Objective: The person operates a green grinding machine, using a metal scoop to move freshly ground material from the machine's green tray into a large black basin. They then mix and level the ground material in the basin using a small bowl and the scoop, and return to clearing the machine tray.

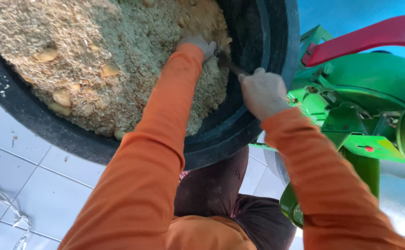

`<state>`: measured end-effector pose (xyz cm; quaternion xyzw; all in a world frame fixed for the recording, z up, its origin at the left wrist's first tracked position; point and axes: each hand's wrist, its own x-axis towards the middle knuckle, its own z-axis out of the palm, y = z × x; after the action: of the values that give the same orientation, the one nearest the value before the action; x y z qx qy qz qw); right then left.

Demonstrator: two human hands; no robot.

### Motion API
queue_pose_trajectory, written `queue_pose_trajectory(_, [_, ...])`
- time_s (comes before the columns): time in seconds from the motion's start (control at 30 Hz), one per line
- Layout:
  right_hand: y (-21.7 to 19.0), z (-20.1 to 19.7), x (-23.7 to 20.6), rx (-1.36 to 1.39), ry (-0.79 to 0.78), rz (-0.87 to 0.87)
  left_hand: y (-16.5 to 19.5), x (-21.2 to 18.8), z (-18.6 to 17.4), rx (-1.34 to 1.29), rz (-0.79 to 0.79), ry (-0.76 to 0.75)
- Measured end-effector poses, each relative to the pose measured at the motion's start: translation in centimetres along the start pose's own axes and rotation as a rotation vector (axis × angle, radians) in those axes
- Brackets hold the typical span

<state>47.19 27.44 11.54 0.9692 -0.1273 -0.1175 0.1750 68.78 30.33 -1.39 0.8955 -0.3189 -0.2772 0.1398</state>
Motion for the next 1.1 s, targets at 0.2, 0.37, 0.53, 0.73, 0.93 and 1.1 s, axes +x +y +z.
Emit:
queue_pose_trajectory(0.2, [3.0, -9.6, -3.7, 0.008, -0.095, -0.088, -0.2, 0.4, -0.8, 0.019, 0.038, -0.015])
queue_pose_trajectory(0.37, [2.1, -8.3, -1.9, 0.165, -0.288, -0.128, 0.1, -1.1, -2.2, 0.176, 0.057, 0.021])
queue_pose_trajectory(0.53, [2.0, -2.1, -3.3, 0.287, -0.277, 0.019, 0.7, -2.2, -2.4, 0.115, 0.044, 0.103])
queue_pose_trajectory(0.73, [0.3, 0.2, -5.3, 0.362, -0.092, 0.085, 0.0, 0.3, -1.8, 0.128, 0.111, 0.163])
queue_pose_trajectory(0.93, [-0.7, -1.1, -5.4, 0.379, 0.032, 0.087, -0.1, 0.3, -2.1, 0.055, 0.218, 0.134])
queue_pose_trajectory(1.1, [-0.2, -4.0, -6.7, 0.408, 0.109, 0.089, -1.5, -0.3, -3.3, -0.093, 0.029, 0.009])
